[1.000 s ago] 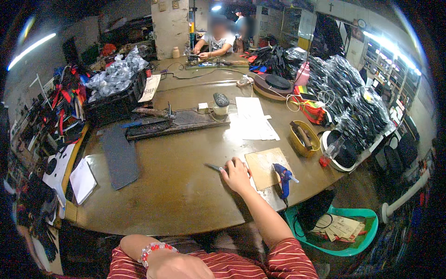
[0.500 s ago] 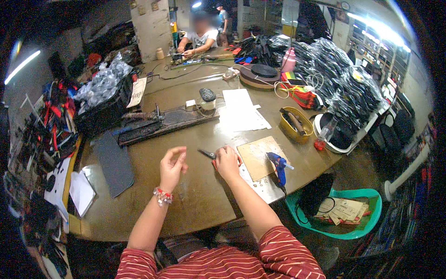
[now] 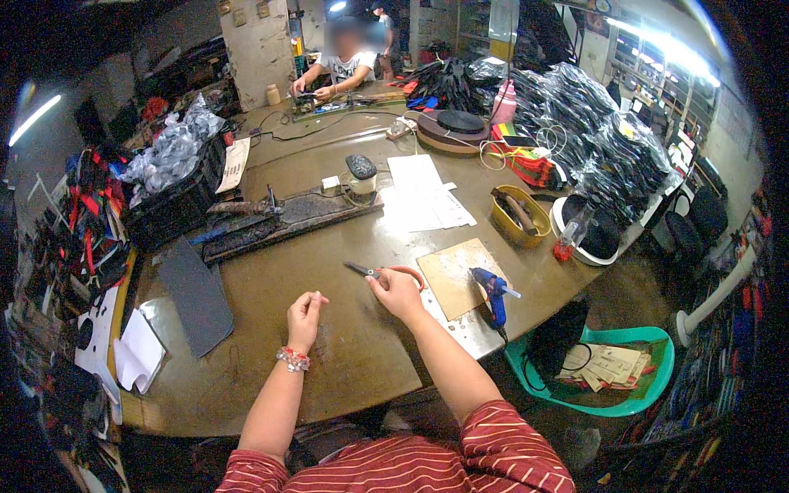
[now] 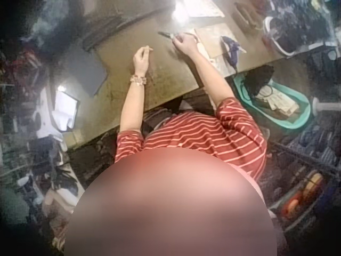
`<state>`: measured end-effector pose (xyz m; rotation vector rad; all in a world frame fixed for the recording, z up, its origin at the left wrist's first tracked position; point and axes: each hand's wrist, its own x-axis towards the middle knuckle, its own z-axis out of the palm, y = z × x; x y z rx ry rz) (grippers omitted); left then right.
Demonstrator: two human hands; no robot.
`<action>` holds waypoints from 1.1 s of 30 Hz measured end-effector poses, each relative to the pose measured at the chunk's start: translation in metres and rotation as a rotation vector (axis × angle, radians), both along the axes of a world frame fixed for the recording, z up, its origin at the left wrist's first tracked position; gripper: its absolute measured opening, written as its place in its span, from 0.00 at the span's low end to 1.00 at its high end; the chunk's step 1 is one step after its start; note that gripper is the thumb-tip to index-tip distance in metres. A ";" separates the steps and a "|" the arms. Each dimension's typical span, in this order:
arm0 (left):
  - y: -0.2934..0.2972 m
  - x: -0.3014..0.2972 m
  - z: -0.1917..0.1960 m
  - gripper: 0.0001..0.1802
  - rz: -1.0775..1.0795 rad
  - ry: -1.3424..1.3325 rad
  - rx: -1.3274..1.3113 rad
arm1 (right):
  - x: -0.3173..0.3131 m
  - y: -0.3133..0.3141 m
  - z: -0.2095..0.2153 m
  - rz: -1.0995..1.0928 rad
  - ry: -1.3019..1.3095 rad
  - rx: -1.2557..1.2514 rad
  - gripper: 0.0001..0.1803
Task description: The person cuts a dark gray sheet with red-handled scissors, then places paper templates on the sheet and traces their outlines with a pencil. The person then flips the sheet and continues tracing on the other side.
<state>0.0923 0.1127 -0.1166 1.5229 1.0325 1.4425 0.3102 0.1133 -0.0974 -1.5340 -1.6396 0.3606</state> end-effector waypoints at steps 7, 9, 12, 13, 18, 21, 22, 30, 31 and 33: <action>-0.002 -0.003 0.003 0.09 0.116 0.196 0.009 | -0.003 0.001 -0.003 -0.095 0.095 0.094 0.17; -0.001 -0.005 0.003 0.10 0.125 0.177 -0.024 | -0.002 0.003 -0.006 -0.207 0.120 0.123 0.15; 0.002 -0.005 0.001 0.10 0.133 0.116 -0.049 | 0.000 0.005 -0.010 -0.154 0.109 0.223 0.13; 0.002 -0.005 0.000 0.10 0.123 0.080 -0.077 | 0.000 0.005 -0.011 -0.152 0.008 0.170 0.13; 0.004 -0.005 -0.004 0.09 0.099 0.048 -0.064 | 0.001 0.003 -0.014 -0.127 -0.151 -0.023 0.14; 0.003 -0.005 -0.004 0.08 0.079 0.035 -0.074 | 0.003 0.003 -0.013 -0.122 -0.144 -0.022 0.13; 0.003 -0.005 -0.004 0.08 0.059 0.010 -0.086 | 0.003 0.003 -0.013 -0.120 -0.146 -0.016 0.12; 0.001 -0.005 0.000 0.07 0.034 0.035 -0.091 | 0.005 0.006 -0.016 -0.116 -0.107 -0.018 0.10; 0.001 -0.005 -0.001 0.07 0.019 0.007 -0.122 | 0.006 0.007 -0.017 -0.108 -0.087 -0.006 0.10; 0.001 -0.004 -0.002 0.07 0.036 0.035 -0.103 | 0.006 0.006 -0.017 -0.094 -0.016 -0.030 0.10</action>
